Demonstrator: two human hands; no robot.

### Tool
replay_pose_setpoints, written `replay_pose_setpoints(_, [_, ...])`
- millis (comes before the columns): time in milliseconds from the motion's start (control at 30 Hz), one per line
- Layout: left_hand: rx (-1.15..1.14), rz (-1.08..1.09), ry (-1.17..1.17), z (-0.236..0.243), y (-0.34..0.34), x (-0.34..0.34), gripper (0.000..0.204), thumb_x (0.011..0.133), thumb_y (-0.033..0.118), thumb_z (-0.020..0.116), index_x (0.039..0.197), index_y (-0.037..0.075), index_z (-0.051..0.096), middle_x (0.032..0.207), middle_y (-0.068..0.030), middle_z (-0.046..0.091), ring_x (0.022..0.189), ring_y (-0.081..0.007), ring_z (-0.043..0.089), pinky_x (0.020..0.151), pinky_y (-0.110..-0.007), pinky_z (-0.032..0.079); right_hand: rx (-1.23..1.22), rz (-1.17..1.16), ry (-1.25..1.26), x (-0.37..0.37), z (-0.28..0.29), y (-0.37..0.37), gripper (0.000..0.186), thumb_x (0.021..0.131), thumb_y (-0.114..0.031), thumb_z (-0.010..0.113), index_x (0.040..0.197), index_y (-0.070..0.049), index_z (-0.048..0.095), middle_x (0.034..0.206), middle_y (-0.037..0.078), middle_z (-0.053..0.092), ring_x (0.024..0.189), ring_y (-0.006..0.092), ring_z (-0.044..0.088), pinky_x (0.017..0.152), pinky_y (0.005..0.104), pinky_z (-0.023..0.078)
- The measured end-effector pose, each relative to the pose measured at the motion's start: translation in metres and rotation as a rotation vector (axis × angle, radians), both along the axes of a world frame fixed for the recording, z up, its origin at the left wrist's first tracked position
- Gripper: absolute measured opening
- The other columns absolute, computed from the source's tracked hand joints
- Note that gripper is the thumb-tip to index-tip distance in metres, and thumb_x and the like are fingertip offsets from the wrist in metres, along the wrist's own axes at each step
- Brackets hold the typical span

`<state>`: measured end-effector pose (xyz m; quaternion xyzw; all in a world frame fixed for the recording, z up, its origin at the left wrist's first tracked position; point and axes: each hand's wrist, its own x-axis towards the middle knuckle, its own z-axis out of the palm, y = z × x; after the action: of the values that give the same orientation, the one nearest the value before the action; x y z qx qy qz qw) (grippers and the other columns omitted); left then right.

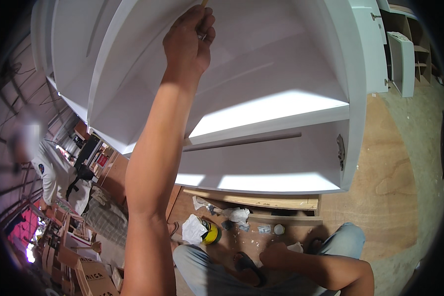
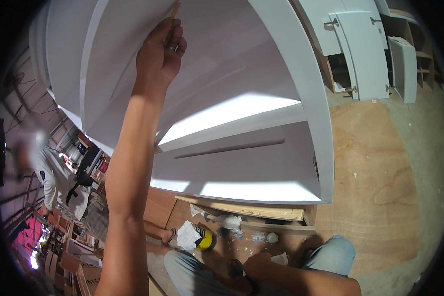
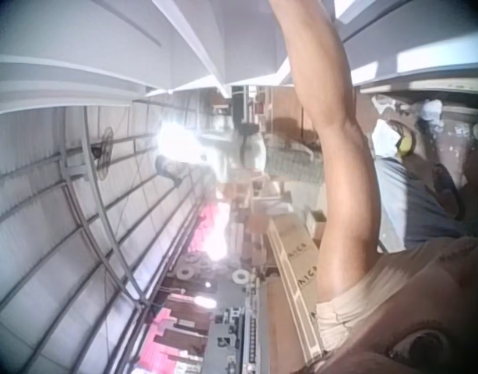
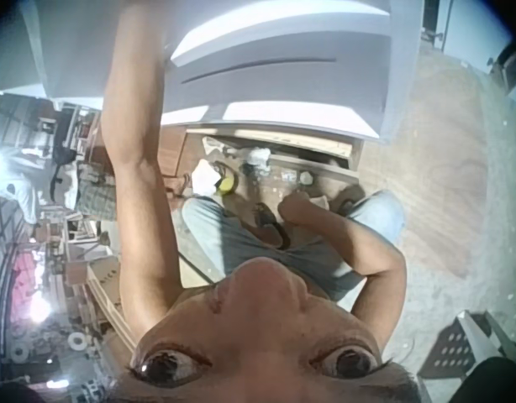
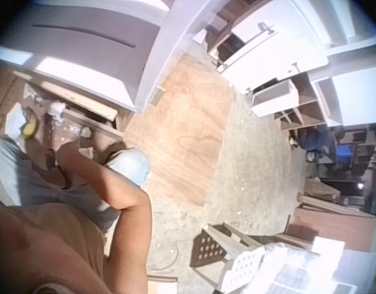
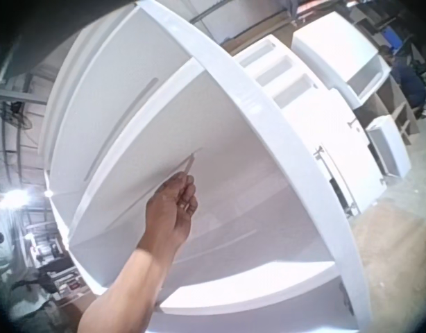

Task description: The person paints the edges and grooves of a white cabinet door using a small brush. They repeatedly dip the brush into a small container and apply paint to the door's contours while seated on the floor.

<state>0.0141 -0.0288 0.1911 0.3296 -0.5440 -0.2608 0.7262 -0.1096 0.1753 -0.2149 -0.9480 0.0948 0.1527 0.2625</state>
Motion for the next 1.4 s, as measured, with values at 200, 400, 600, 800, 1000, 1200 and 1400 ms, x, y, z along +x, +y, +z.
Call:
replay_pose_setpoints(200, [-0.045,0.061,0.014,-0.003,0.006,-0.001,0.022,0.083,0.006,0.064,0.103,-0.002,0.059,0.09,-0.0108,0.065,0.078,-0.0156,0.059,0.067,-0.029,0.043,-0.006,0.011,-0.017,0.0,-0.003,-0.002,0.02,0.082,-0.019,0.055,0.09,-0.008,0.069,0.093,0.014,0.07,0.089,0.0309,0.068,0.071,0.0458,0.054])
replay_pose_setpoints(400, [-0.015,0.061,0.002,-0.003,0.006,-0.015,0.023,0.086,0.006,0.064,0.106,0.0,0.057,0.094,-0.0096,0.062,0.084,-0.0158,0.058,0.072,-0.03,0.045,0.004,0.017,0.021,0.0,0.001,-0.001,0.018,0.077,-0.016,0.059,0.089,-0.009,0.07,0.093,0.015,0.07,0.091,0.0291,0.068,0.072,0.0451,0.054])
replay_pose_setpoints(600, [-0.05,0.004,-0.019,-0.001,0.004,-0.008,0.022,0.085,0.006,0.065,0.105,0.0,0.058,0.093,-0.0097,0.062,0.081,-0.0156,0.058,0.072,-0.03,0.045,-0.008,0.007,-0.011,0.0,-0.005,-0.001,0.02,0.071,-0.013,0.065,0.089,-0.008,0.071,0.093,0.015,0.07,0.091,0.03,0.068,0.07,0.045,0.054])
replay_pose_setpoints(800, [-0.017,0.011,-0.002,0.001,-0.001,-0.013,0.022,0.085,0.006,0.065,0.105,0.0,0.058,0.093,-0.0095,0.062,0.082,-0.0161,0.058,0.074,-0.03,0.046,-0.014,0.025,-0.012,-0.001,-0.002,0.0,0.019,0.074,-0.014,0.062,0.091,-0.008,0.069,0.094,0.016,0.069,0.091,0.0302,0.068,0.07,0.0454,0.054])
replay_pose_setpoints(1000, [0.022,-0.056,0.019,-0.003,-0.004,-0.017,0.021,0.088,0.005,0.061,0.108,0.001,0.056,0.099,-0.0099,0.061,0.087,-0.0175,0.058,0.075,-0.031,0.046,-0.043,0.008,-0.041,0.0,-0.006,0.0,0.02,0.075,-0.014,0.061,0.093,-0.007,0.068,0.094,0.016,0.069,0.092,0.03,0.067,0.071,0.0457,0.054])
replay_pose_setpoints(1200, [0.085,-0.058,0.031,-0.009,-0.005,-0.015,0.027,0.089,0.005,0.06,0.116,0.004,0.053,0.104,-0.008,0.059,0.094,-0.0165,0.055,0.08,-0.034,0.044,-0.029,0.019,-0.025,0.001,-0.006,-0.001,0.023,0.072,-0.013,0.065,0.094,-0.007,0.068,0.096,0.015,0.069,0.093,0.0303,0.067,0.072,0.0458,0.054])
replay_pose_setpoints(1400, [0.1,0.004,-0.025,-0.006,-0.003,-0.021,0.029,0.089,0.008,0.061,0.117,0.007,0.053,0.109,-0.0049,0.058,0.098,-0.0164,0.054,0.082,-0.034,0.041,-0.032,0.003,-0.029,-0.001,-0.003,-0.001,0.022,0.072,-0.013,0.065,0.094,-0.008,0.068,0.097,0.014,0.069,0.094,0.0295,0.067,0.073,0.0451,0.054])
